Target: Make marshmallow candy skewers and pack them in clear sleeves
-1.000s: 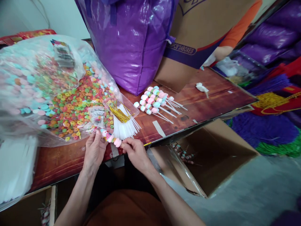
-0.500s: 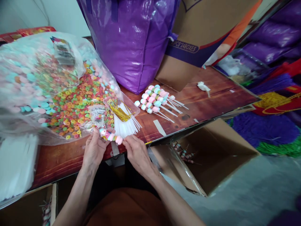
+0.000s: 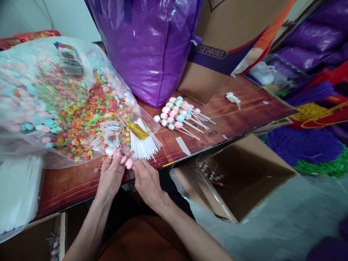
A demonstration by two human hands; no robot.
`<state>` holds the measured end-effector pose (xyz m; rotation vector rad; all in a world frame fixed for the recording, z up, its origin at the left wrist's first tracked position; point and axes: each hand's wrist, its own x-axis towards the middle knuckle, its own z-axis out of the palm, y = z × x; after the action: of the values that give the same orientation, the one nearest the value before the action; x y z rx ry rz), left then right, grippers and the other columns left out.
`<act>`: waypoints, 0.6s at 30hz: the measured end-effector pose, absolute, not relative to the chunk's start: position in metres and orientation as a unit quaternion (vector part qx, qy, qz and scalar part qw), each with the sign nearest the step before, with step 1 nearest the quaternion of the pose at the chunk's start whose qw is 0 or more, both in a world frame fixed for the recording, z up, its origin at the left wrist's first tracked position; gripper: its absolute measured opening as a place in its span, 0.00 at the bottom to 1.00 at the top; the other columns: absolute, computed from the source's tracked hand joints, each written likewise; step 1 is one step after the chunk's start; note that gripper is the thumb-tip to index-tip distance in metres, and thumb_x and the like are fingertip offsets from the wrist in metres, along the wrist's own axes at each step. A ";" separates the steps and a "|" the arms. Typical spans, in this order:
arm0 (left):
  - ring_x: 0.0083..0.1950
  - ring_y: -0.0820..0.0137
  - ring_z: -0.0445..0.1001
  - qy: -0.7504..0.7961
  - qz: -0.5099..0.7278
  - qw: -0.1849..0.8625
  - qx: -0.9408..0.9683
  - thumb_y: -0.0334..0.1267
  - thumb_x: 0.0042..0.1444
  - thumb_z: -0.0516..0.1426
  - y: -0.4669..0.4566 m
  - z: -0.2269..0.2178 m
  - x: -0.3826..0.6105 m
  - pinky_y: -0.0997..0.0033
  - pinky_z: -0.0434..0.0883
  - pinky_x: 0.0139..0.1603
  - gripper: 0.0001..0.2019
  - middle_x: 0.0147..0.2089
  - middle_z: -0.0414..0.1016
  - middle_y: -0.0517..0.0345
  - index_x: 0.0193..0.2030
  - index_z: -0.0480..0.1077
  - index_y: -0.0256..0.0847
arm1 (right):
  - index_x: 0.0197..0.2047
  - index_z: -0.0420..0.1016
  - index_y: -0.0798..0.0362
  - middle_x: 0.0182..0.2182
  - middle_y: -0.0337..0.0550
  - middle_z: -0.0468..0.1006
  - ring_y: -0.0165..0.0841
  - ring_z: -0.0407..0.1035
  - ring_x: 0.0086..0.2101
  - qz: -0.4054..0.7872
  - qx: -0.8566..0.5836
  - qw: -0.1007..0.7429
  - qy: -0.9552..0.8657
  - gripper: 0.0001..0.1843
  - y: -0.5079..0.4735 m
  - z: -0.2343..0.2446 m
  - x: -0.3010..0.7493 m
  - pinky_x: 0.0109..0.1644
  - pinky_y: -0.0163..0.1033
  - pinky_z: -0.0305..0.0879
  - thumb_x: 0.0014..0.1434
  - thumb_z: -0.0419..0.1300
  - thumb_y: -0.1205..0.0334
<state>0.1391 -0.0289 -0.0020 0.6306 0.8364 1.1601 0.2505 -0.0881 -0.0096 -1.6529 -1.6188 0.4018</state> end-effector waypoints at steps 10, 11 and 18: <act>0.50 0.60 0.79 0.367 0.471 0.763 0.247 0.48 0.54 0.66 -0.035 0.002 0.141 0.60 0.74 0.53 0.14 0.40 0.80 0.52 0.39 0.75 0.39 | 0.30 0.68 0.52 0.23 0.35 0.67 0.29 0.62 0.26 0.410 -0.595 0.516 -0.460 0.11 -0.082 -0.002 0.233 0.32 0.34 0.60 0.65 0.52 0.61; 0.50 0.59 0.79 0.366 0.457 0.770 0.253 0.48 0.54 0.66 -0.034 0.002 0.138 0.59 0.74 0.53 0.14 0.41 0.81 0.52 0.40 0.75 0.39 | 0.29 0.68 0.52 0.23 0.35 0.67 0.29 0.61 0.25 0.431 -0.589 0.517 -0.447 0.12 -0.081 -0.002 0.234 0.31 0.34 0.60 0.64 0.53 0.60; 0.52 0.57 0.79 0.386 0.473 0.754 0.243 0.54 0.52 0.66 -0.016 0.004 0.113 0.56 0.73 0.57 0.23 0.50 0.80 0.44 0.46 0.76 0.36 | 0.27 0.66 0.52 0.23 0.35 0.67 0.28 0.62 0.26 0.419 -0.604 0.461 -0.497 0.14 -0.081 -0.003 0.260 0.32 0.34 0.57 0.65 0.53 0.59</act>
<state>0.1131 -0.0163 0.0044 0.5300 0.8432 1.0317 0.2601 -0.0811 -0.0026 -1.4872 -1.2221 1.0312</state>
